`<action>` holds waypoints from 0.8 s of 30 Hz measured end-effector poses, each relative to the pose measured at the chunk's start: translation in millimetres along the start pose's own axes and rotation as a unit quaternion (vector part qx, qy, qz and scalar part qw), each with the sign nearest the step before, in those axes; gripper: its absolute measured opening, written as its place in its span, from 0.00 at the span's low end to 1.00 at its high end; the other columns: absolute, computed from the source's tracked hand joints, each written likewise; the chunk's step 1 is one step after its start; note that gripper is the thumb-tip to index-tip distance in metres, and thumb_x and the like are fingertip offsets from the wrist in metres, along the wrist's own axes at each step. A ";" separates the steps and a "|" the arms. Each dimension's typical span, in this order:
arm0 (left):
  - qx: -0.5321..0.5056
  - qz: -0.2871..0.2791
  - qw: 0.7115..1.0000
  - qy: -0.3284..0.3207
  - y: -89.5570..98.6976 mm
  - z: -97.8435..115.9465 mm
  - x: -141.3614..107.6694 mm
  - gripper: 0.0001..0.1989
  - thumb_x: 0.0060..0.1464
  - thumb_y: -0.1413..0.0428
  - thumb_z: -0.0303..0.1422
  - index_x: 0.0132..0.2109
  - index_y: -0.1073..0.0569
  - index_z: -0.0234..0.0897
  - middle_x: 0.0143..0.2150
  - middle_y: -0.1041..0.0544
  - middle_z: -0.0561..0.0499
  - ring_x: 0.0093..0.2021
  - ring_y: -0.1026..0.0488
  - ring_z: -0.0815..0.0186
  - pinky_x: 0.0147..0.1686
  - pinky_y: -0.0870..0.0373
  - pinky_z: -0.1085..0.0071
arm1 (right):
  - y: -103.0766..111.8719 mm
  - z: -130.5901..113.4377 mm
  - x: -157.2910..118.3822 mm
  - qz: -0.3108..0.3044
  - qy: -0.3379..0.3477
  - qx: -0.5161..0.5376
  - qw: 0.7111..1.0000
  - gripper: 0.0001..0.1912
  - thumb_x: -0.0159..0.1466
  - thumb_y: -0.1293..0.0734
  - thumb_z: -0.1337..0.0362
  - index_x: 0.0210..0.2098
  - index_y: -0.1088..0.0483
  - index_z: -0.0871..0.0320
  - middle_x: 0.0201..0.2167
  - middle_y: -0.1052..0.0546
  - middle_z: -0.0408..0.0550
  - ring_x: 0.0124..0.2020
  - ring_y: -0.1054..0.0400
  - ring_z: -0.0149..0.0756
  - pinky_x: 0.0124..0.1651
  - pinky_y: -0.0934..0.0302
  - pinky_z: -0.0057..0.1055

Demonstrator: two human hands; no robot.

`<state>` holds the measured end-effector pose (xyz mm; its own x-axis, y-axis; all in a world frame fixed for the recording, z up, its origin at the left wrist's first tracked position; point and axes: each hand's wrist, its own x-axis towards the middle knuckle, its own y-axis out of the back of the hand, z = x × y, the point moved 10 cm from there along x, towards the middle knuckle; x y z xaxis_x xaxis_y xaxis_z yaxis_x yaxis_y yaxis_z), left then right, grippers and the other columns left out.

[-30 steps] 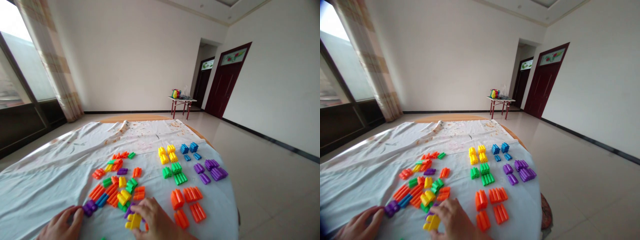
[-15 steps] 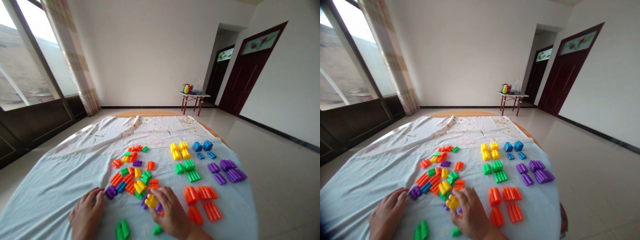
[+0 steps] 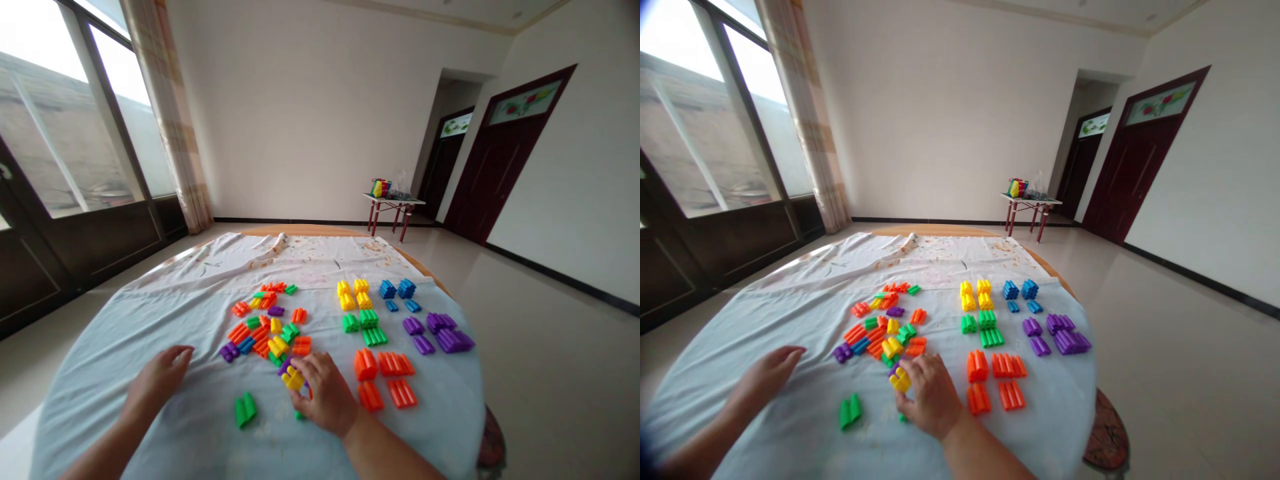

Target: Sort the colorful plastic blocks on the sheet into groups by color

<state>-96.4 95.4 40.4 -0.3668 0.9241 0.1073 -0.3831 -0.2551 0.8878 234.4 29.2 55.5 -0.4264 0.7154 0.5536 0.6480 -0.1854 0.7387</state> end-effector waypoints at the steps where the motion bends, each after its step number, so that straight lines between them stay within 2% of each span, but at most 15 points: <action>1: 0.018 0.008 1.000 0.000 3.2 0.3 -2.9 0.22 0.52 0.55 0.42 0.43 0.23 0.36 0.49 0.24 0.39 0.50 0.30 0.46 0.48 0.34 0.53 | -2.9 -1.0 -0.2 -0.012 0.003 -0.002 1.000 0.19 0.57 0.32 0.63 0.48 0.33 0.56 0.40 0.26 0.50 0.44 0.33 0.41 0.50 0.40 0.42; 3: 0.060 0.018 0.998 -0.004 4.3 3.6 -10.5 0.25 0.53 0.57 0.43 0.48 0.25 0.34 0.55 0.29 0.36 0.55 0.36 0.42 0.54 0.42 0.47 | -6.8 -5.4 0.3 -0.032 0.016 -0.004 0.999 0.15 0.58 0.32 0.60 0.44 0.31 0.56 0.38 0.26 0.48 0.42 0.33 0.40 0.48 0.41 0.40; 6: 0.114 0.023 0.993 -0.008 -3.9 9.4 -20.0 0.27 0.56 0.60 0.42 0.53 0.29 0.32 0.58 0.33 0.37 0.58 0.39 0.43 0.59 0.50 0.48 | -1.0 -10.5 5.7 -0.027 0.024 0.000 0.999 0.12 0.60 0.33 0.58 0.41 0.30 0.55 0.37 0.26 0.46 0.41 0.33 0.38 0.48 0.42 0.38; 9: 0.130 0.032 0.991 -0.002 -11.0 11.0 -24.1 0.27 0.57 0.62 0.42 0.55 0.31 0.33 0.59 0.34 0.37 0.58 0.39 0.44 0.58 0.49 0.47 | 10.3 -3.8 17.6 -0.016 -0.009 -0.005 1.000 0.09 0.60 0.34 0.64 0.42 0.30 0.55 0.38 0.26 0.46 0.43 0.34 0.37 0.49 0.43 0.37; 12: 0.136 0.040 0.990 0.008 -11.9 10.5 -25.6 0.28 0.57 0.63 0.43 0.56 0.33 0.34 0.60 0.35 0.37 0.59 0.39 0.46 0.57 0.48 0.49 | 12.6 10.9 34.2 -0.038 -0.052 -0.027 0.998 0.14 0.58 0.35 0.70 0.44 0.30 0.56 0.41 0.27 0.48 0.46 0.35 0.39 0.51 0.42 0.37; 15: 0.135 0.038 0.990 0.014 -11.1 11.0 -26.6 0.28 0.57 0.63 0.42 0.56 0.33 0.34 0.60 0.35 0.38 0.59 0.39 0.47 0.58 0.48 0.51 | 2.3 22.4 52.4 -0.079 -0.074 -0.047 0.993 0.18 0.57 0.37 0.73 0.47 0.30 0.57 0.44 0.28 0.51 0.49 0.37 0.40 0.53 0.43 0.39; 19: 0.137 0.039 0.990 0.019 -10.9 11.1 -27.9 0.28 0.57 0.64 0.42 0.57 0.34 0.34 0.60 0.34 0.39 0.60 0.40 0.48 0.59 0.50 0.51 | -24.1 26.7 72.1 -0.156 -0.081 -0.069 0.982 0.24 0.55 0.36 0.72 0.51 0.31 0.55 0.48 0.31 0.53 0.53 0.39 0.45 0.54 0.44 0.43; 24: 0.144 0.041 0.989 0.019 -11.9 12.0 -29.5 0.29 0.57 0.66 0.41 0.58 0.34 0.34 0.61 0.35 0.40 0.61 0.41 0.50 0.59 0.51 0.52 | -45.6 22.8 84.5 -0.228 -0.072 -0.103 0.965 0.24 0.54 0.36 0.70 0.50 0.31 0.50 0.46 0.31 0.51 0.51 0.39 0.45 0.54 0.48 0.47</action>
<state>-70.9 74.6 32.0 -0.4208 0.8906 0.1726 -0.0960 -0.2329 0.9677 183.2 113.4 59.8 -0.5370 0.8372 0.1039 0.2679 0.0524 0.9620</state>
